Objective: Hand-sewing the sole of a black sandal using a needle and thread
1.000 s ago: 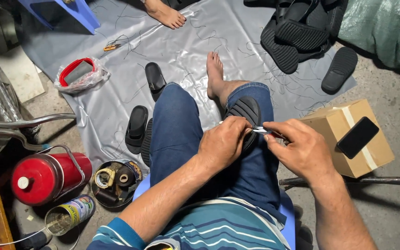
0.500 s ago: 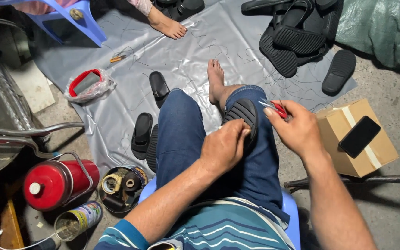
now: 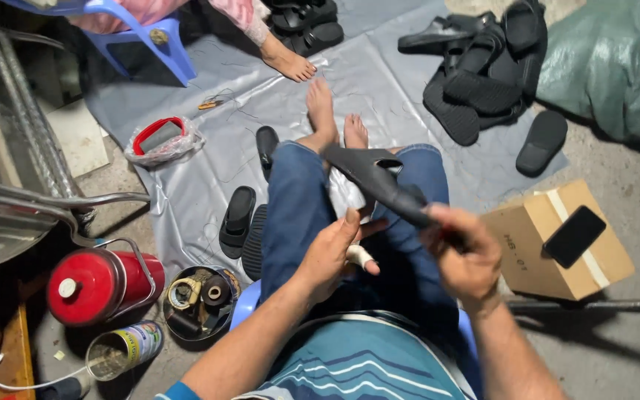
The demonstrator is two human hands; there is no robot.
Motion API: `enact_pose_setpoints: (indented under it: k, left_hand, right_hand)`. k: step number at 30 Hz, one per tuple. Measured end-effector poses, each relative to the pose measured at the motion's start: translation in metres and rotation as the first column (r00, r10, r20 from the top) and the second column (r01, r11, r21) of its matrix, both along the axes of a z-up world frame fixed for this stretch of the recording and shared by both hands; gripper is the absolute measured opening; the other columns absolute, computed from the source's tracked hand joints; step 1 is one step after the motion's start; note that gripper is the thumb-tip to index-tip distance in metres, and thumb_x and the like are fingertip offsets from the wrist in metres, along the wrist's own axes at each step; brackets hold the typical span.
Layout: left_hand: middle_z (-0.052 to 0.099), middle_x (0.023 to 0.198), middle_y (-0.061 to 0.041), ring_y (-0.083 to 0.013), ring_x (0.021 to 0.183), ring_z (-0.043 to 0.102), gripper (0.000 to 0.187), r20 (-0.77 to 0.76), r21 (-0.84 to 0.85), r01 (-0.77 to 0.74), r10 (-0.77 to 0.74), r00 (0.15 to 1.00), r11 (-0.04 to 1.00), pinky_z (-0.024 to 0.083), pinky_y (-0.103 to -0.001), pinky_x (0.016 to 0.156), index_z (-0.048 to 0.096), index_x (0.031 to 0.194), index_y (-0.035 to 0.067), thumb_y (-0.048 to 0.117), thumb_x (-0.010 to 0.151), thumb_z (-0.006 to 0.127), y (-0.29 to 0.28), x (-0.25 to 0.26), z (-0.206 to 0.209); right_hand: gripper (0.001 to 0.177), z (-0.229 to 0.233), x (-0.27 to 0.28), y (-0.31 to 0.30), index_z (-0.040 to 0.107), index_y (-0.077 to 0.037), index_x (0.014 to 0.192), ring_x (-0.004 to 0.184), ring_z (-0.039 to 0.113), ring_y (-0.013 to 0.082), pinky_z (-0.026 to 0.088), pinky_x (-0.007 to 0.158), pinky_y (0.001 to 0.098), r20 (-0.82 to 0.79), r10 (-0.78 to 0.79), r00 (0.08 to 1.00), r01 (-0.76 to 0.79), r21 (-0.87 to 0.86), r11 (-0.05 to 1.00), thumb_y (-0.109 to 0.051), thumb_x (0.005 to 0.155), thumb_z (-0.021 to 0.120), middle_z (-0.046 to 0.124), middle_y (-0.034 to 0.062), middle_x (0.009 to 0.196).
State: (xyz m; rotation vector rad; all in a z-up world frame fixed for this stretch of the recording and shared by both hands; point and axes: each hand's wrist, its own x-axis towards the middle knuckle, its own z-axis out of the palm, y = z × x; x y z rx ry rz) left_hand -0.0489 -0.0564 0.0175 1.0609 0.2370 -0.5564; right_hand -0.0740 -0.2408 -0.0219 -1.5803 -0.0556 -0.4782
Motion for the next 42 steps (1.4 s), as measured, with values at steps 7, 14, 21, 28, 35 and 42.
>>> enact_pose_setpoints:
  k: [7,14,21,28,35,42]
  left_hand:
    - [0.058,0.090,-0.005,-0.0115,0.077,0.056,0.038,0.147,-0.064,0.053,-0.043,0.988,0.997,0.051,-0.027,0.066,0.052,0.106,0.002,0.028,0.080,0.061,0.025,-0.014,-0.019]
    - [0.065,0.097,-0.001,-0.0115,0.088,0.060,0.048,0.155,0.569,0.004,-0.112,0.981,0.822,0.046,-0.025,0.077,0.057,0.104,0.012,0.043,0.068,0.060,0.038,-0.030,0.008]
    - [0.068,0.091,-0.008,-0.0259,0.086,0.065,0.047,0.117,0.729,-0.010,-0.110,0.987,0.684,0.047,-0.033,0.071,0.053,0.096,0.011,0.048,0.069,0.062,0.031,-0.033,0.000]
    - [0.066,0.098,-0.010,-0.0317,0.093,0.061,0.058,0.060,0.746,0.051,-0.144,0.988,0.664,0.047,-0.039,0.076,0.044,0.116,0.015,0.045,0.070,0.062,0.027,-0.012,-0.017]
    - [0.065,0.092,-0.014,-0.0352,0.087,0.060,0.062,-0.076,0.779,0.185,-0.202,0.976,0.600,0.045,-0.041,0.074,0.040,0.124,0.020,0.046,0.071,0.057,0.018,0.025,-0.029]
    - [0.069,0.091,-0.005,-0.0282,0.086,0.064,0.055,-0.243,0.760,0.319,-0.208,0.947,0.566,0.046,-0.034,0.073,0.045,0.124,0.028,0.042,0.072,0.054,0.002,0.057,-0.030]
  right_hand:
    - [0.038,-0.019,-0.035,0.038,0.060,-0.008,0.098,0.104,0.057,0.0198,0.046,0.089,0.0259,0.012,0.378,0.926,-0.375,-0.088,0.923,0.014,0.070,0.047,0.061,0.0133,0.111]
    - [0.015,-0.043,-0.041,0.053,0.056,-0.007,0.094,0.113,0.055,0.0219,0.040,0.100,0.0309,-0.106,0.389,0.915,-0.388,0.032,0.921,0.003,0.082,0.054,0.059,0.0153,0.116]
    - [0.016,-0.060,-0.043,0.057,0.060,-0.005,0.095,0.100,0.057,0.0147,0.042,0.096,0.0269,-0.290,0.292,0.911,-0.290,0.051,0.956,0.000,0.079,0.060,0.062,0.0061,0.102]
    - [0.016,-0.065,-0.030,0.059,0.051,-0.010,0.078,0.070,0.043,0.0080,0.036,0.068,0.0207,-0.496,0.231,0.837,-0.271,-0.010,0.963,0.004,0.071,0.057,0.048,-0.0033,0.074]
    - [0.013,-0.062,-0.003,0.061,0.059,-0.013,0.076,0.061,0.043,0.0102,0.037,0.061,0.0249,-0.834,-0.002,0.553,-0.196,-0.132,0.972,-0.012,0.067,0.068,0.050,-0.0021,0.064]
    - [0.039,-0.053,0.021,0.060,0.066,-0.019,0.107,0.044,0.044,0.0107,0.042,0.049,0.0246,-0.927,0.022,0.374,-0.137,-0.031,0.990,-0.009,0.069,0.065,0.061,-0.0004,0.063]
